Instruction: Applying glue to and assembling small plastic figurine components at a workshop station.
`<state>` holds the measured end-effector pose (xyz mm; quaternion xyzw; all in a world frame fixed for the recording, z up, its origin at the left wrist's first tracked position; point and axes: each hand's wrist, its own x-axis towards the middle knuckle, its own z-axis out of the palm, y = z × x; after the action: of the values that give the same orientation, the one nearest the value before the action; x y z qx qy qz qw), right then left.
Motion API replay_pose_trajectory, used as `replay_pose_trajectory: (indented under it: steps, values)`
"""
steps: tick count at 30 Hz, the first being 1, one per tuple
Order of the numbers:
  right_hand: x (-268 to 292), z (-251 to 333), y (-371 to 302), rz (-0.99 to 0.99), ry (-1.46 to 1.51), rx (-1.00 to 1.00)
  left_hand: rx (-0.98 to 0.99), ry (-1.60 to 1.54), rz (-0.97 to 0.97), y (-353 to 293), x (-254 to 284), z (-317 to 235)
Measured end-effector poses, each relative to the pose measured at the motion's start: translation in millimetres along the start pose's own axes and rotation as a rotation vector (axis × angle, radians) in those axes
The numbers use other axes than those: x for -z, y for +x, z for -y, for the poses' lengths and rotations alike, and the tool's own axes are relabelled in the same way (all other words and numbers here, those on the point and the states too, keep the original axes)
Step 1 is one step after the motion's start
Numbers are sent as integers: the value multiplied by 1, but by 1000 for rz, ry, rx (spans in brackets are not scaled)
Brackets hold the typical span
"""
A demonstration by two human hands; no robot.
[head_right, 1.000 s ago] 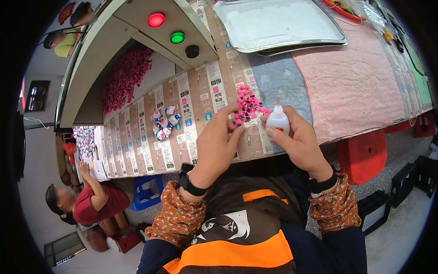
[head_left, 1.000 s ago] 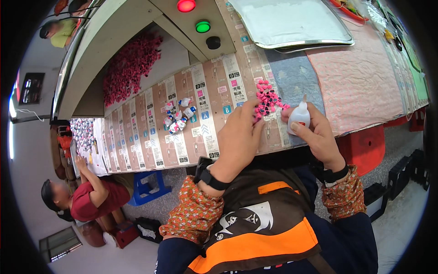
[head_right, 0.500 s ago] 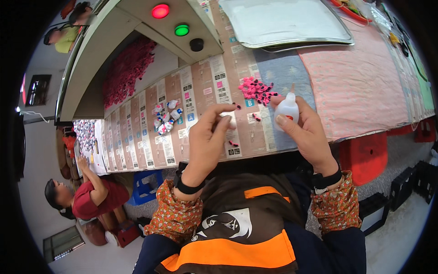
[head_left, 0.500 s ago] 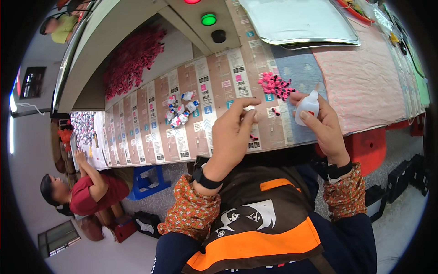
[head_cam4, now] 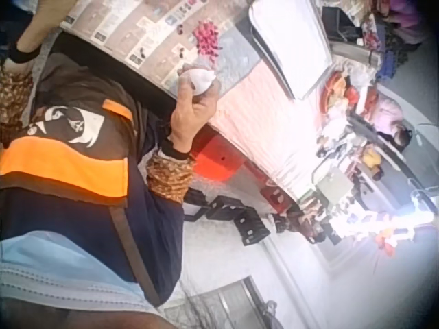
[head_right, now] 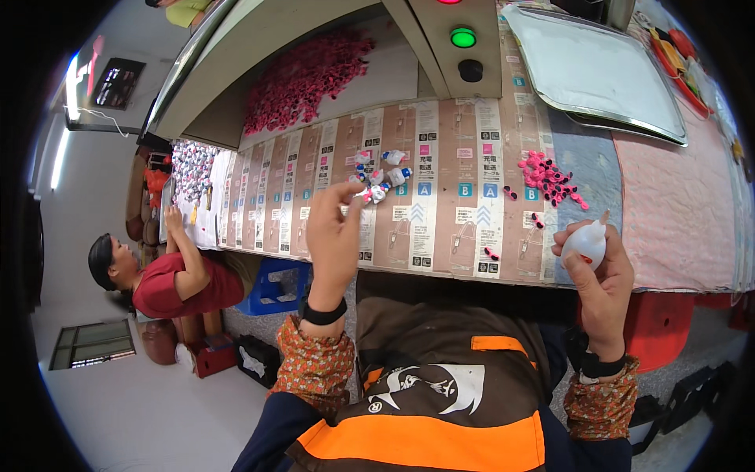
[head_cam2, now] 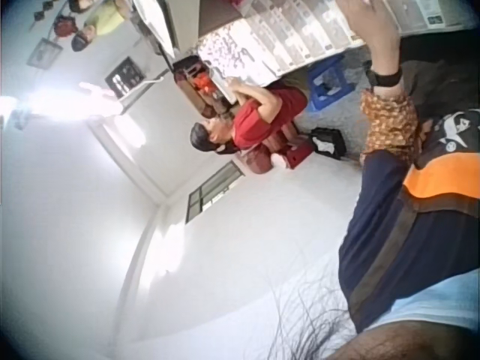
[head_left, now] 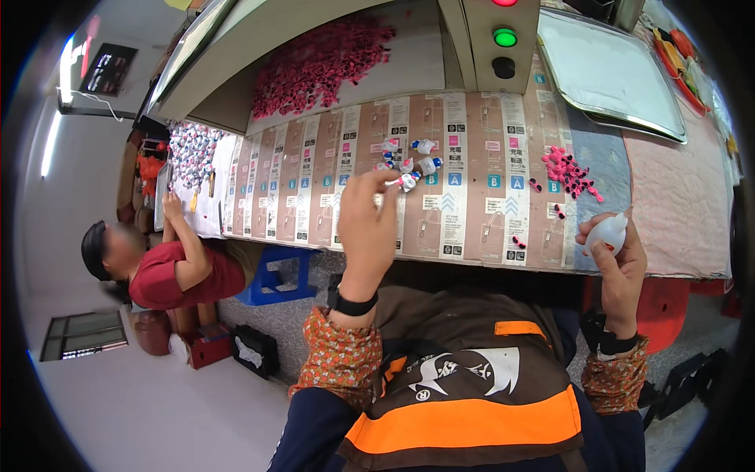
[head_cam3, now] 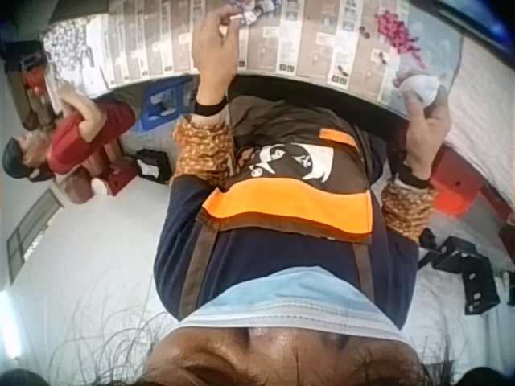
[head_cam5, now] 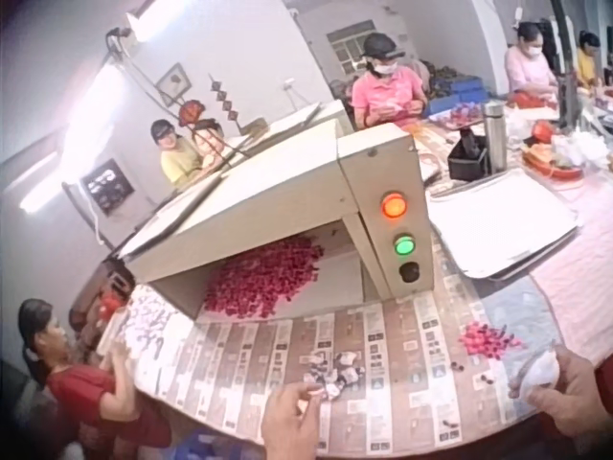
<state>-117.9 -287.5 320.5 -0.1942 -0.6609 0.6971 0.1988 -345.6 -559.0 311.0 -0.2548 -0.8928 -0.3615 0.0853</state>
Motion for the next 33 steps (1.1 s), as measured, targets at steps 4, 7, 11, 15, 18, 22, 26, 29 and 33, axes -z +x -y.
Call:
replay_pose_trajectory:
  steps: [4, 7, 11, 15, 18, 22, 26, 29, 33]
  values:
    - [-18, -7, -6, 37, 24, -13, -236, 225, 45, 17, -16, -17]
    - [-24, -12, -12, 66, 24, -25, -277, 352, 86, 25, -26, -15]
    - [-25, -17, -20, 70, -15, -48, -299, 429, 125, 26, -33, -12]
    - [-23, -18, -23, 56, -4, -71, -331, 368, 98, 28, -39, -5]
    - [-19, -17, -23, 72, -30, -59, -295, 269, 43, 22, -33, -26]
    - [-26, -7, -20, 54, 19, -61, 52, -399, 393, -3, -24, -59]
    - [-41, -3, -12, 87, 87, 33, 132, -600, 820, -35, -22, -93]
    - [-43, -12, -12, 228, -74, 189, 211, -887, 798, -58, -39, -94]
    - [-44, -28, -29, 107, 53, 15, 386, -994, 854, -68, -41, -103]
